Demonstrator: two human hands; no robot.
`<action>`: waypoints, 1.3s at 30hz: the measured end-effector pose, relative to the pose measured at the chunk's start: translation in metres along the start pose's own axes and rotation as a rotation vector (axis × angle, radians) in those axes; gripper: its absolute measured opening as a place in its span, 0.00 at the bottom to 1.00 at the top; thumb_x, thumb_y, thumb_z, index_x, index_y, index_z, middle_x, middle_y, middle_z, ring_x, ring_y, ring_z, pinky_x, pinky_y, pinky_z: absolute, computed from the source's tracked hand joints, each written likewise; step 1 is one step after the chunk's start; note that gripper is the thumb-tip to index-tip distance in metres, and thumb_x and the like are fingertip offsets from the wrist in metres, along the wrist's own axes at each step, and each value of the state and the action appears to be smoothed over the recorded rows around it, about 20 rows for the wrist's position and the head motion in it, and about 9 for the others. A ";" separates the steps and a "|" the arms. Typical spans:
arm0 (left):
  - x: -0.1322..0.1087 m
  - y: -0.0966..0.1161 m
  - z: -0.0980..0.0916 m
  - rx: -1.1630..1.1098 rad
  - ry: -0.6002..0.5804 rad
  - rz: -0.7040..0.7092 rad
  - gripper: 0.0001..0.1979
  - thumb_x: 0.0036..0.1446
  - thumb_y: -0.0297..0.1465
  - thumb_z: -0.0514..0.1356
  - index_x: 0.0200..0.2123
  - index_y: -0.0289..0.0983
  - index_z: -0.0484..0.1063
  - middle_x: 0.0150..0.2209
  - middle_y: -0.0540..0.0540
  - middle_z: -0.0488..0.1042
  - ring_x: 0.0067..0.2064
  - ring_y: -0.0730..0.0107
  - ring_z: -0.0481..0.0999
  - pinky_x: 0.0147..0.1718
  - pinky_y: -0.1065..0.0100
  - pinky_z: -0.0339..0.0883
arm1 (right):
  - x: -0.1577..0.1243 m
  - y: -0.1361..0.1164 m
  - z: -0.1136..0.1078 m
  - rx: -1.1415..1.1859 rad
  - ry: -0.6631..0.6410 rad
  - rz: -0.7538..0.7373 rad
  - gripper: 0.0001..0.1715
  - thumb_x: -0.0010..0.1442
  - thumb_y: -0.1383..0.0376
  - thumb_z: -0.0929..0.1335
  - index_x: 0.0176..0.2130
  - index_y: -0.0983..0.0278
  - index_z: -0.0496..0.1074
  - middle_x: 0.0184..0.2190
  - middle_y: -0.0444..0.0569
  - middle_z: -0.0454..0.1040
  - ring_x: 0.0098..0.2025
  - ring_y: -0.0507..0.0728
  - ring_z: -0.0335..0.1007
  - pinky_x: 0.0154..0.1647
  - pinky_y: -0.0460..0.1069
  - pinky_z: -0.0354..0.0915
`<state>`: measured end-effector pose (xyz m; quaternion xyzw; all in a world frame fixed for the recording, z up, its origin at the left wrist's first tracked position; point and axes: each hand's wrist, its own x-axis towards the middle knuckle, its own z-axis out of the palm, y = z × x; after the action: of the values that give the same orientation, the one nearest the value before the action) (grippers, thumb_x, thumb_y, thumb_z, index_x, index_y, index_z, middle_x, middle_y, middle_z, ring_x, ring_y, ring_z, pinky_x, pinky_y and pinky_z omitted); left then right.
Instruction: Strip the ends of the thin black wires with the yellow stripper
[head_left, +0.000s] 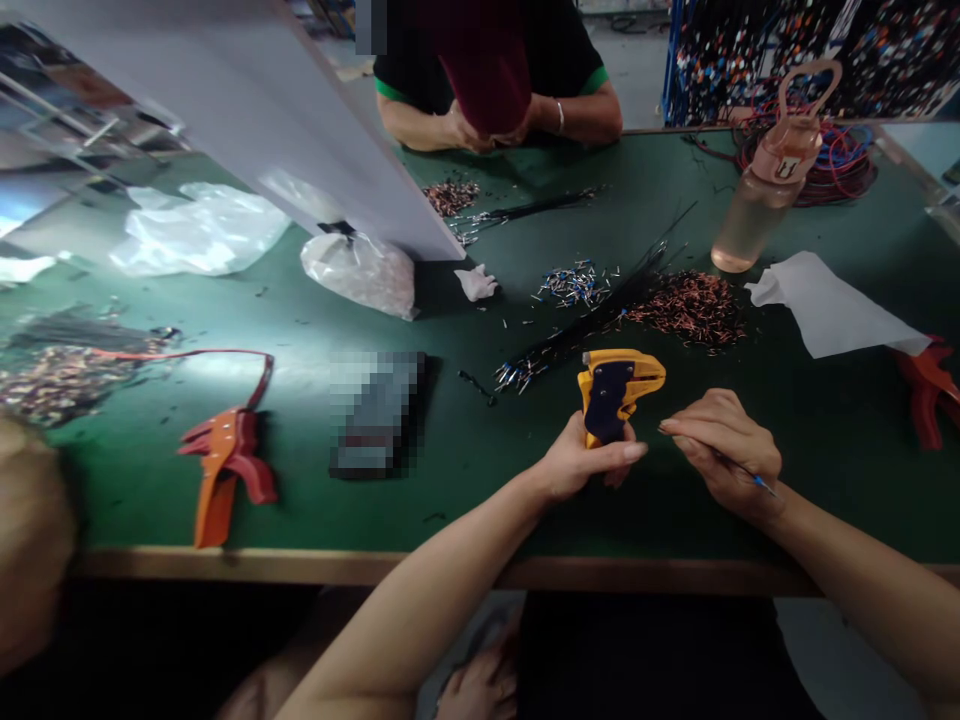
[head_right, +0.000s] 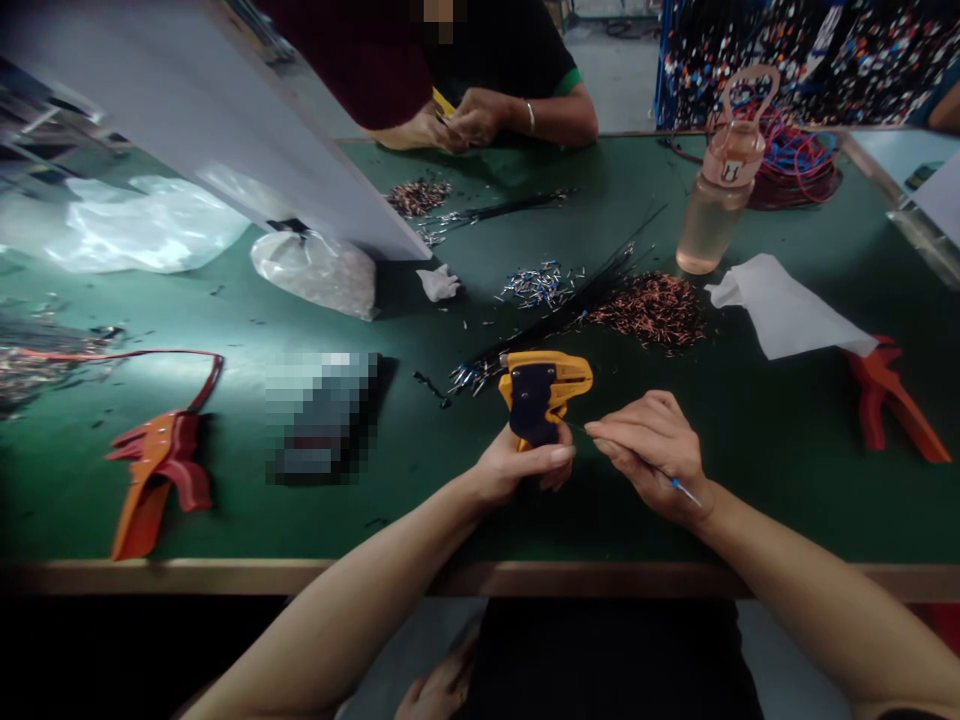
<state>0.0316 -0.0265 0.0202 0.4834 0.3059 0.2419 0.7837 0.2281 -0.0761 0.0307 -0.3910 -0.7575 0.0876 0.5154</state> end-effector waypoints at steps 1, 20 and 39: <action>0.000 -0.001 0.000 -0.011 0.013 -0.003 0.25 0.44 0.49 0.72 0.20 0.36 0.66 0.13 0.55 0.62 0.16 0.78 0.60 0.18 0.69 0.56 | 0.000 0.000 0.000 0.003 -0.001 0.004 0.15 0.65 0.71 0.67 0.48 0.57 0.79 0.33 0.46 0.83 0.32 0.56 0.78 0.38 0.55 0.66; 0.005 -0.004 -0.011 -0.235 -0.172 0.081 0.23 0.43 0.39 0.74 0.41 0.34 0.76 0.30 0.46 0.77 0.34 0.64 0.77 0.38 0.62 0.69 | 0.003 0.001 0.001 0.047 0.052 0.113 0.12 0.65 0.70 0.68 0.42 0.58 0.81 0.32 0.47 0.84 0.31 0.55 0.79 0.36 0.53 0.70; 0.003 -0.004 -0.004 -0.072 0.029 0.048 0.24 0.45 0.47 0.72 0.20 0.36 0.65 0.12 0.56 0.61 0.15 0.79 0.59 0.18 0.69 0.59 | 0.004 -0.001 0.002 0.067 0.041 0.108 0.12 0.64 0.70 0.68 0.41 0.58 0.81 0.31 0.47 0.84 0.31 0.56 0.80 0.37 0.54 0.71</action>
<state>0.0311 -0.0239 0.0145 0.4585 0.2966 0.2786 0.7900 0.2257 -0.0732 0.0331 -0.4156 -0.7211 0.1329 0.5382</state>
